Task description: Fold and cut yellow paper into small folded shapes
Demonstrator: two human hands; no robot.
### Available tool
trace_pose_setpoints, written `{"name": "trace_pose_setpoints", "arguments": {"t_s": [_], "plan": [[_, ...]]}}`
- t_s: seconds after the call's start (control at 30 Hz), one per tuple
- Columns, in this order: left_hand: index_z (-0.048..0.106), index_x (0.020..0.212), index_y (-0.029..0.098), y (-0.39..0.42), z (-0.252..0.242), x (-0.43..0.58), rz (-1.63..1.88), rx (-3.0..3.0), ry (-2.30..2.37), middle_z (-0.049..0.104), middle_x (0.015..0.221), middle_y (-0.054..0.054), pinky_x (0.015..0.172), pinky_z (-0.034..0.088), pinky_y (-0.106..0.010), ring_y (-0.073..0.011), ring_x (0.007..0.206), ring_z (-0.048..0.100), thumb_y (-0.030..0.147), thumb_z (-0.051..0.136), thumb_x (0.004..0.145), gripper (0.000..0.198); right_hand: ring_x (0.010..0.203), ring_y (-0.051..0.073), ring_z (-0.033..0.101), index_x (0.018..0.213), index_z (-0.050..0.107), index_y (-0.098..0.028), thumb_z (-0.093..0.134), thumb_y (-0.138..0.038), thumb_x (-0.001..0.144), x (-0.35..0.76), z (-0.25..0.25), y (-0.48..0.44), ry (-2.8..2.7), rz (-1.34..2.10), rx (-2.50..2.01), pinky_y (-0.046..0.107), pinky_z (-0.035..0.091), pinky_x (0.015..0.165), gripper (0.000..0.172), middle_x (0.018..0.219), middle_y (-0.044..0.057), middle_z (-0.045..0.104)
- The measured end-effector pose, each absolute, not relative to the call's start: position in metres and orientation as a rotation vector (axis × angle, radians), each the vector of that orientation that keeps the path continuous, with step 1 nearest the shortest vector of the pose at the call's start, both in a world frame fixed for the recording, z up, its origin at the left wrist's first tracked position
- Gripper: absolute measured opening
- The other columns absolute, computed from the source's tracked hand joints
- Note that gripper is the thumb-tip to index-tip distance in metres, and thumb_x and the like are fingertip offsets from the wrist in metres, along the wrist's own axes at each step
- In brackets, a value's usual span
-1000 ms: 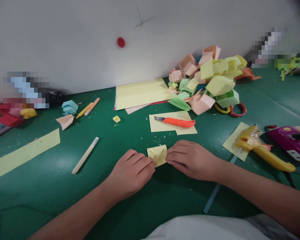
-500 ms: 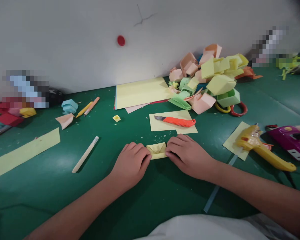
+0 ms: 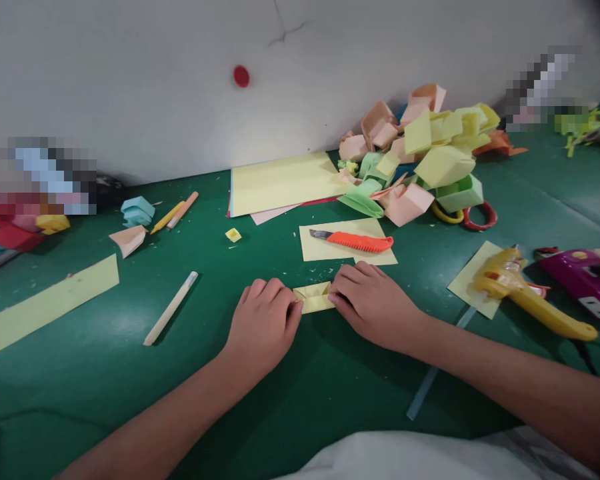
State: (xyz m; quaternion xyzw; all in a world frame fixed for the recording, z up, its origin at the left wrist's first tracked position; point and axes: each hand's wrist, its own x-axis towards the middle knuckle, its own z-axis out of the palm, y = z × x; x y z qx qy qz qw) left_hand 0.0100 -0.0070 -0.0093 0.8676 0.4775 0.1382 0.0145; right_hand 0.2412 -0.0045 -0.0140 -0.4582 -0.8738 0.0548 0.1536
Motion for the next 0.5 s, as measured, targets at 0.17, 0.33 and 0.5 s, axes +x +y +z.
{"name": "trace_pose_setpoints", "arguments": {"t_s": [0.17,0.33,0.5], "plan": [[0.058,0.079,0.019,-0.0057,-0.0114,0.0124,0.482,2.700,1.565,0.061,0.087,-0.005,0.072,0.042,-0.038,-0.0213,0.080,0.051,0.028,0.050,0.100,0.025,0.086,0.024,0.049,0.089,0.059,-0.019,0.045,-0.029,0.103,0.2394,-0.0153,-0.0037,-2.472,0.172,-1.361,0.039,0.039,0.079,0.022,0.093,0.007,0.061],[0.056,0.076,0.019,-0.0040,-0.0108,0.0145,0.471,2.678,1.613,0.060,0.085,-0.004,0.069,0.040,-0.036,-0.0205,0.078,0.052,0.027,0.052,0.099,0.024,0.087,0.023,0.052,0.092,0.058,-0.019,0.048,-0.027,0.102,0.2388,-0.0148,-0.0017,-2.418,0.262,-1.354,0.039,0.041,0.081,0.016,0.095,0.006,0.063],[0.061,0.092,0.020,-0.0034,-0.0091,0.0130,0.492,2.652,1.551,0.064,0.094,-0.005,0.072,0.042,-0.036,-0.0214,0.083,0.055,0.024,0.054,0.098,0.010,0.090,0.023,0.054,0.097,0.060,-0.020,0.050,-0.026,0.101,0.2395,-0.0141,-0.0008,-2.407,0.306,-1.339,0.039,0.043,0.082,0.012,0.099,0.006,0.065]]}}
